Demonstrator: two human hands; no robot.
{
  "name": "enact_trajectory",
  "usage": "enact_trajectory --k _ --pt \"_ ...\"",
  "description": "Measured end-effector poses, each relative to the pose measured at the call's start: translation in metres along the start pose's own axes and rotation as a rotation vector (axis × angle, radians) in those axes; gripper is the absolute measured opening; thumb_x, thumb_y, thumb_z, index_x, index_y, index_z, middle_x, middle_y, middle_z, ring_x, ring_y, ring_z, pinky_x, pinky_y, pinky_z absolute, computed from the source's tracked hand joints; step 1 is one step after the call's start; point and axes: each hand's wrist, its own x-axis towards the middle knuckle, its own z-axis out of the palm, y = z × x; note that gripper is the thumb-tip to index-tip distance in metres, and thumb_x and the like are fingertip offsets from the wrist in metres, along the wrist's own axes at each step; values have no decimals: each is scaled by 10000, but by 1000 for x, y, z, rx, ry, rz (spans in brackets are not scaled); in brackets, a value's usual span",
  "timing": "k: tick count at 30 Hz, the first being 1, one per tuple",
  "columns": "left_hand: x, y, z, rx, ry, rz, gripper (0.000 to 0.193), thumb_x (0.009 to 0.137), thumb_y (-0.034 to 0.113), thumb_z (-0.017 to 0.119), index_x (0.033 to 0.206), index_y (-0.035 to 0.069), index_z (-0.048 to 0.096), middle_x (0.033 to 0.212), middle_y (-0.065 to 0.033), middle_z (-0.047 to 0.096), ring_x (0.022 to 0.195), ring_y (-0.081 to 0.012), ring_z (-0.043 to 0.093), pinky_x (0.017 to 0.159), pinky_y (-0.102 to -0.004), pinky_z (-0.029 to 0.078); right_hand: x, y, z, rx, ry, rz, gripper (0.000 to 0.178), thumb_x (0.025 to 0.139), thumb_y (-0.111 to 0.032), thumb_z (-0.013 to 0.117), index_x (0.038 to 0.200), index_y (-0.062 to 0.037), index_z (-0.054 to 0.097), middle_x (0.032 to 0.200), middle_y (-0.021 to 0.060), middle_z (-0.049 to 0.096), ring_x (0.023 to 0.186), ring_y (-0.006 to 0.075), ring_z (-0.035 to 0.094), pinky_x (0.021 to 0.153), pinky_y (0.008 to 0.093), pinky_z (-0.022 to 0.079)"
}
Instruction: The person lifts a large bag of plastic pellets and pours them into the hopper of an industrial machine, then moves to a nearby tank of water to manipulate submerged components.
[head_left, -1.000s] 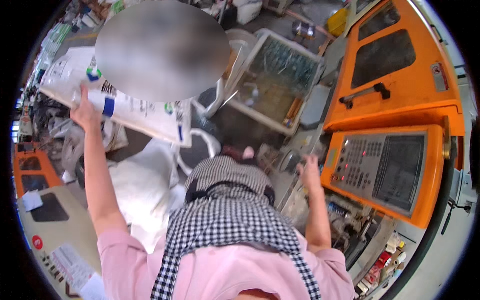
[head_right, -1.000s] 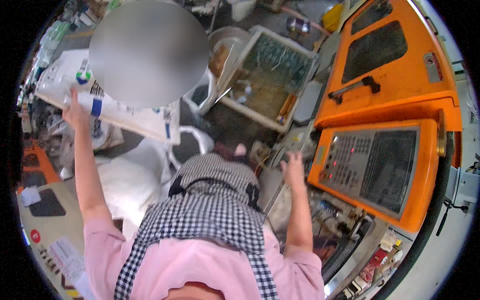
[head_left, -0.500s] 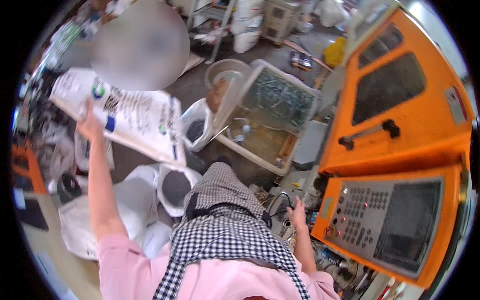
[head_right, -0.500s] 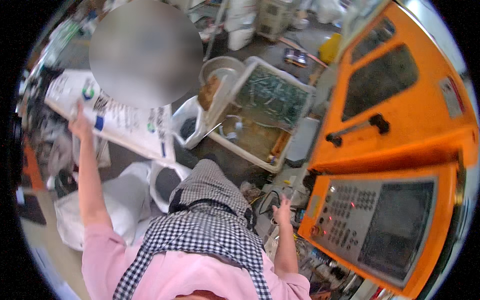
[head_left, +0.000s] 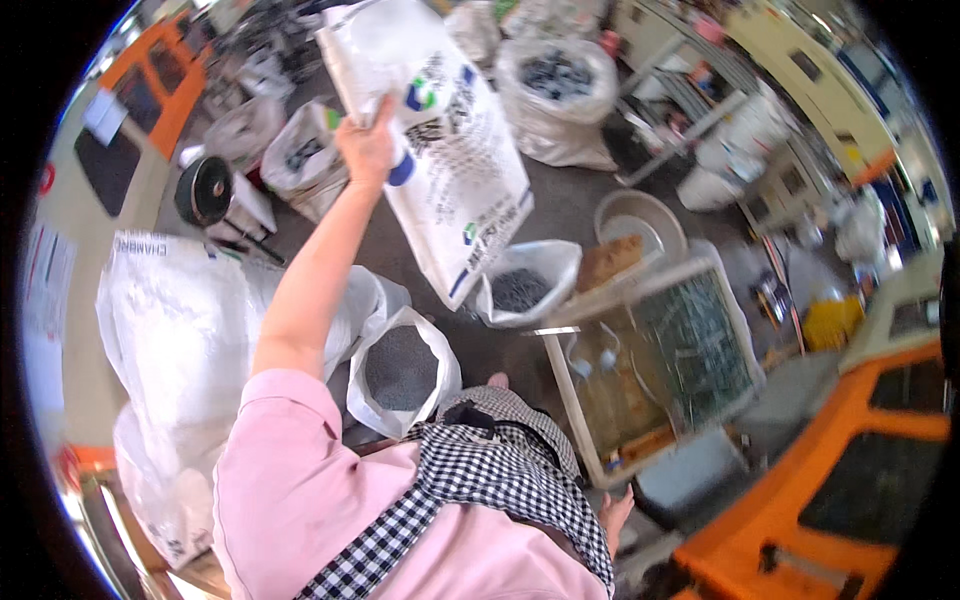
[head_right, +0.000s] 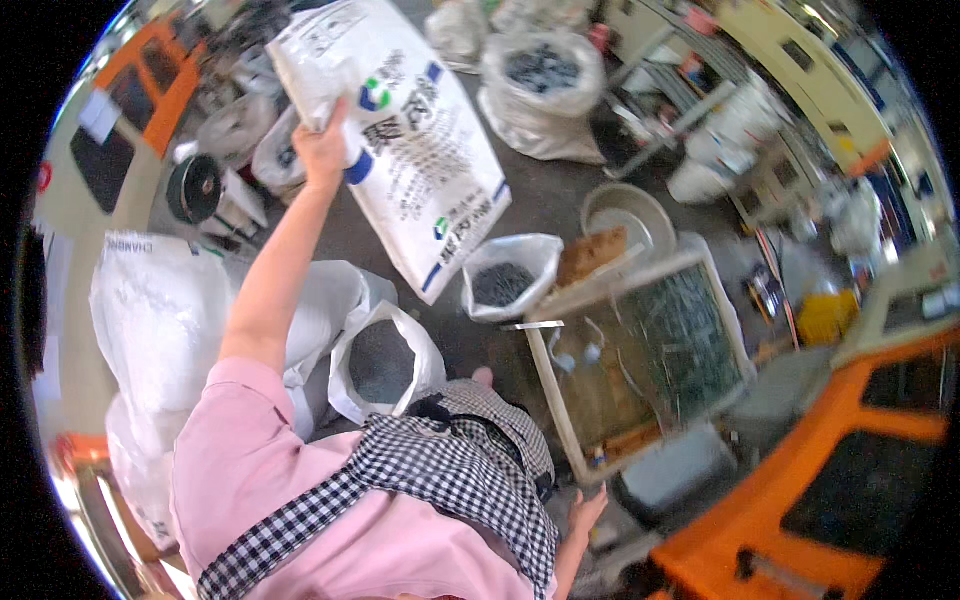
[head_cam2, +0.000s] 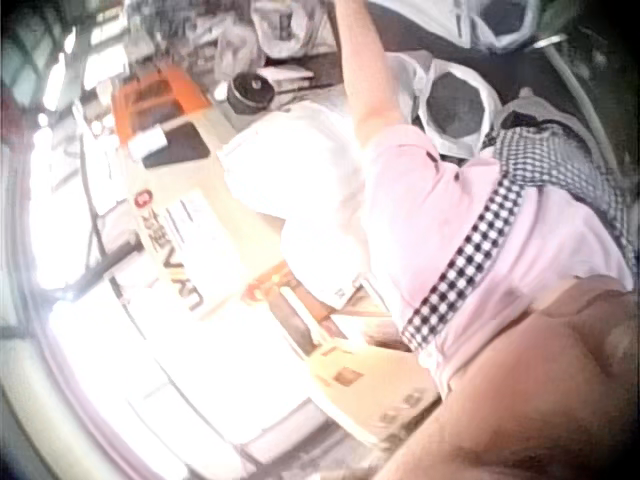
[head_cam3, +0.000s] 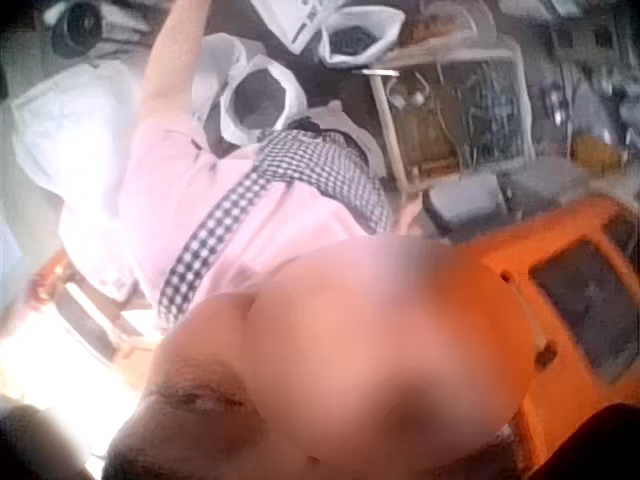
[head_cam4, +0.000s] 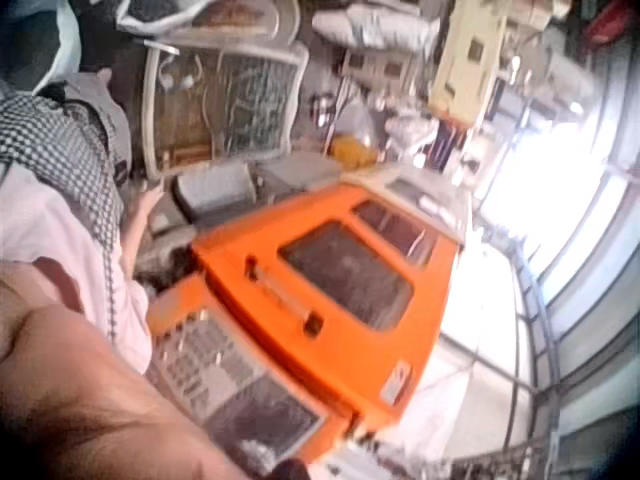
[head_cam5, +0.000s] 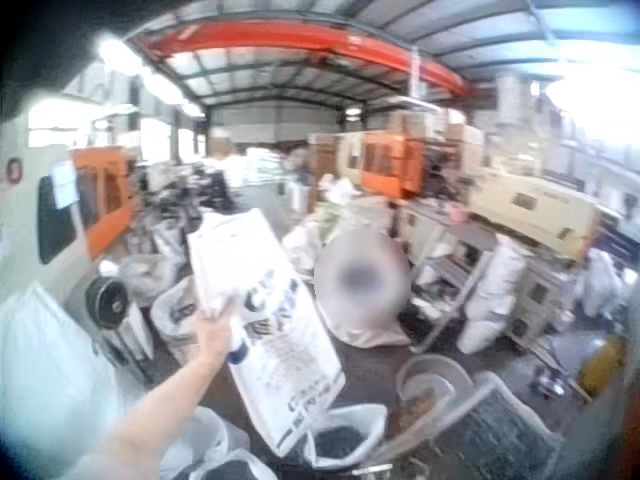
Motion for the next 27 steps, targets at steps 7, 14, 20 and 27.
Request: enact_trajectory --k 7,14,20,27 --pt "-12 -89 6 116 58 -36 201 797 148 697 861 -40 665 810 -50 679 725 -84 583 671 -242 451 146 -102 64 -124 -181 -328 702 771 -89 668 1354 -12 285 1258 264 371 1146 414 408 950 433 378" --pt "24 -178 20 304 120 -81 249 817 167 674 920 -58 640 807 -102 686 714 -90 590 672 -258 457 246 -200 72 -189 -212 -413 621 730 -126 629 1287 -6 381 1174 242 483 1101 398 444 931 426 385" --pt "42 -249 37 370 203 -110 239 809 164 670 893 -58 645 802 -137 682 719 -133 624 659 -278 463 310 -241 72 -177 -268 -474 650 721 -184 636 1288 -2 376 1169 261 473 1087 411 452 923 442 388" --pt "116 -388 41 455 314 -156 280 785 187 688 830 -83 631 761 -188 662 681 -224 642 640 -328 462 348 -293 97 -299 -226 -403 687 714 -162 668 1296 7 346 1200 276 438 1097 422 442 934 441 383"
